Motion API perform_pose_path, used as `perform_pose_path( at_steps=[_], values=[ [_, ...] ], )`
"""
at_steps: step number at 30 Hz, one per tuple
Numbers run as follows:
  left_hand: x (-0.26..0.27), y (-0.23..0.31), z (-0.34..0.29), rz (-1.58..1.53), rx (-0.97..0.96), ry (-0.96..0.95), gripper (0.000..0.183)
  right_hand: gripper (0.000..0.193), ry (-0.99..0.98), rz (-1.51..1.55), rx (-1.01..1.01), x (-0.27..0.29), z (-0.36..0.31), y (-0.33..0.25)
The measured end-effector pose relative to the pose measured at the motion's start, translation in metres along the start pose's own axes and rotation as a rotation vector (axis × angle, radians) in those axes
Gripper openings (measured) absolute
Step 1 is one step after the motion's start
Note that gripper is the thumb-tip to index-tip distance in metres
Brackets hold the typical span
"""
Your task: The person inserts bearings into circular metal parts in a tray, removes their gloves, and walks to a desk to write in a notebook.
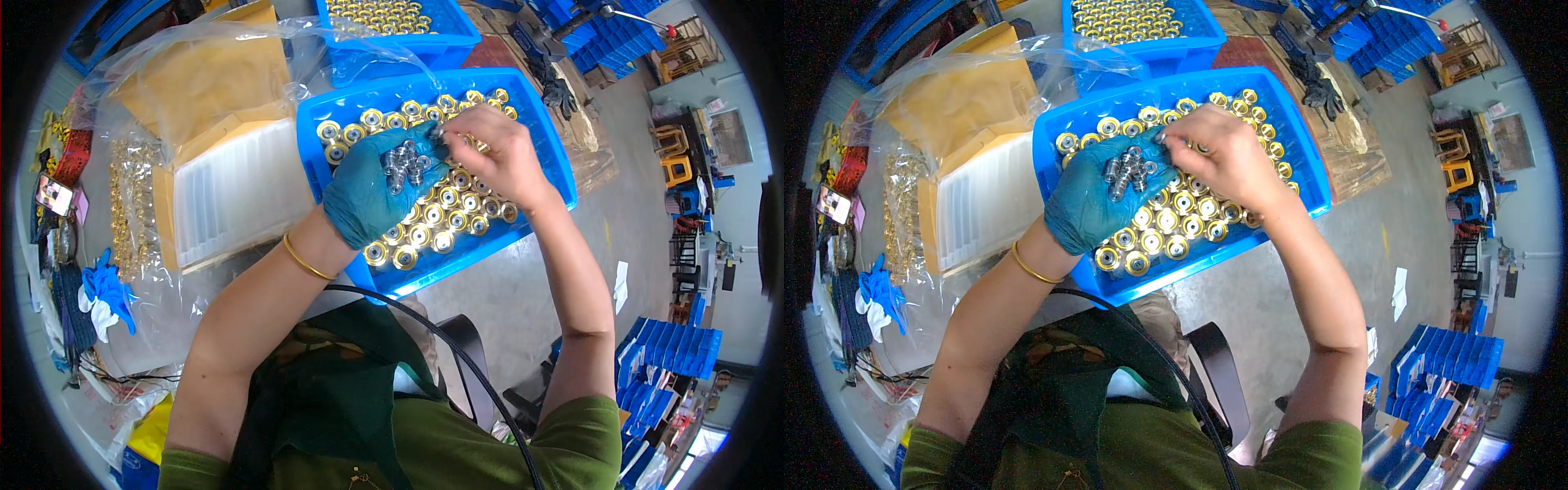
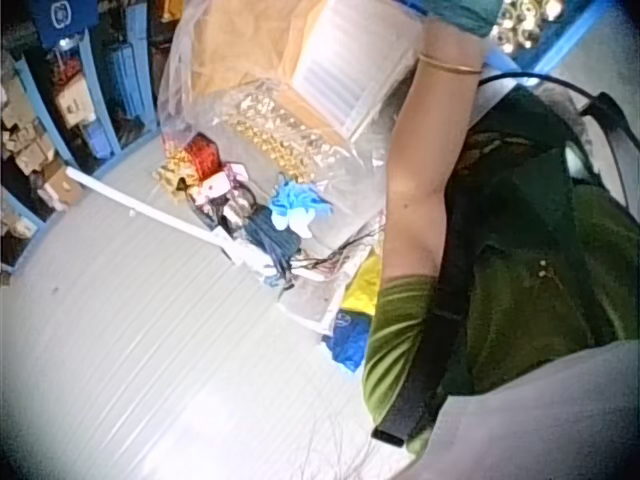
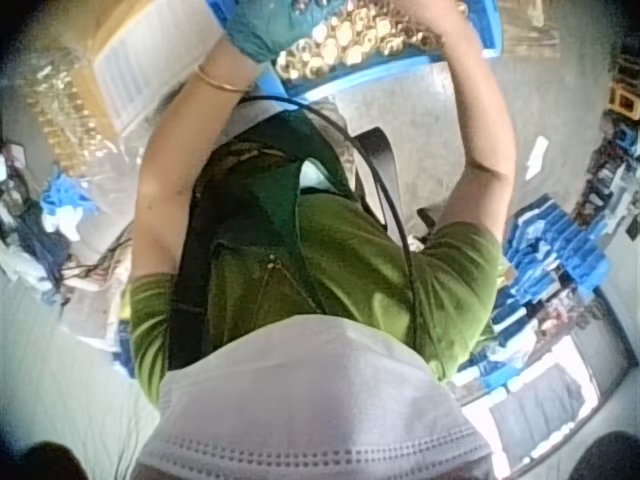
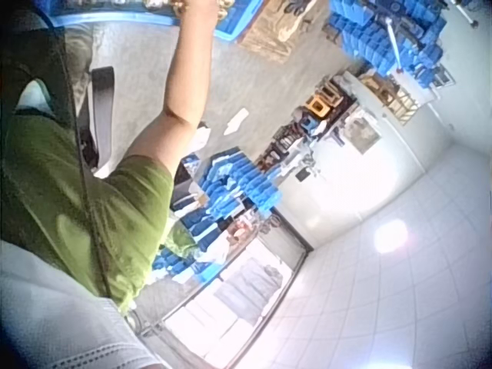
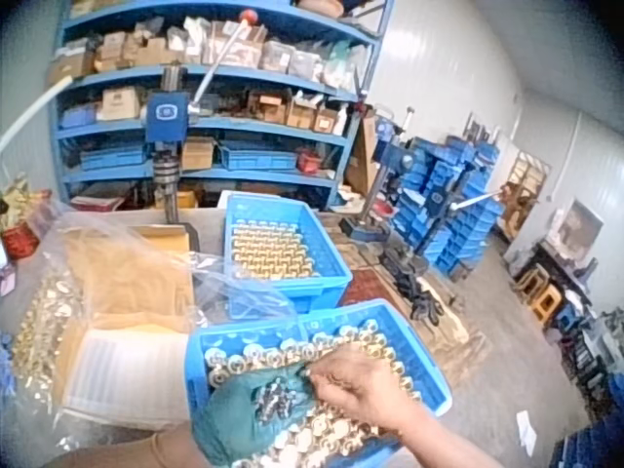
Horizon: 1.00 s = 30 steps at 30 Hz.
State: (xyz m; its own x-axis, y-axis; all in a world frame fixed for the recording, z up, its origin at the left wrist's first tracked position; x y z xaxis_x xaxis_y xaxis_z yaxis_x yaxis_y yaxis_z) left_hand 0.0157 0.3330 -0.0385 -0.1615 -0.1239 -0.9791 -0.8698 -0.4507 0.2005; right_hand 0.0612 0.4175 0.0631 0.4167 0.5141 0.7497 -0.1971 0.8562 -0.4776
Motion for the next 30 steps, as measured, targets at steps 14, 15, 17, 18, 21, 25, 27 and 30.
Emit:
perform_pose_path(
  at_steps=[14,15,17,18,21,25,27,30],
  values=[
    [0.008,-0.004,0.004,0.065,0.017,-0.012,0.032,0.018,-0.17,-0.211,-0.03,-0.013,0.005,0.009],
    [0.007,-0.005,0.003,0.056,0.036,-0.005,0.035,0.018,-0.156,-0.142,-0.097,-0.01,0.005,0.015],
    [0.001,-0.003,0.001,0.081,0.005,0.035,0.037,0.018,-0.144,-0.072,-0.164,-0.004,0.004,0.023],
    [0.0,-0.001,0.0,0.106,-0.027,0.077,0.039,0.019,-0.086,-0.042,-0.282,0.007,0.001,0.037],
    [0.002,0.002,0.0,0.137,-0.089,0.197,0.043,0.02,-0.097,-0.238,-0.338,0.031,-0.012,0.061],
    [0.007,0.006,-0.002,0.174,-0.111,0.245,0.046,0.018,-0.182,-0.476,-0.136,0.014,-0.031,0.062],
    [0.001,0.002,-0.001,0.06,-0.044,0.124,0.048,0.017,-0.216,-0.528,-0.11,0.014,-0.035,0.06],
    [-0.001,-0.002,-0.001,0.025,0.009,0.092,0.048,0.015,-0.23,-0.572,-0.068,0.012,-0.038,0.056]
  ],
)
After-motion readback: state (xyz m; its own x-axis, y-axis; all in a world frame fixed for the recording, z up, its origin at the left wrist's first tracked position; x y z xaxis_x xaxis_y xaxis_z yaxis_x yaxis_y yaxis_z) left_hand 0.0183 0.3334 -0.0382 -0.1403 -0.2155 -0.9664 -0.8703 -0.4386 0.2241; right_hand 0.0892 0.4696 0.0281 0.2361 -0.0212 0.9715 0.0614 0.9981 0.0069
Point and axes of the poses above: each hand's wrist, its own z-axis towards the middle knuckle, its own x-axis out of the back of the hand, y = z × x, the point moved 8 cm from there along z, towards the middle knuckle, and after that the axes turned 10 degrees about -x, right-handed, at the moved point
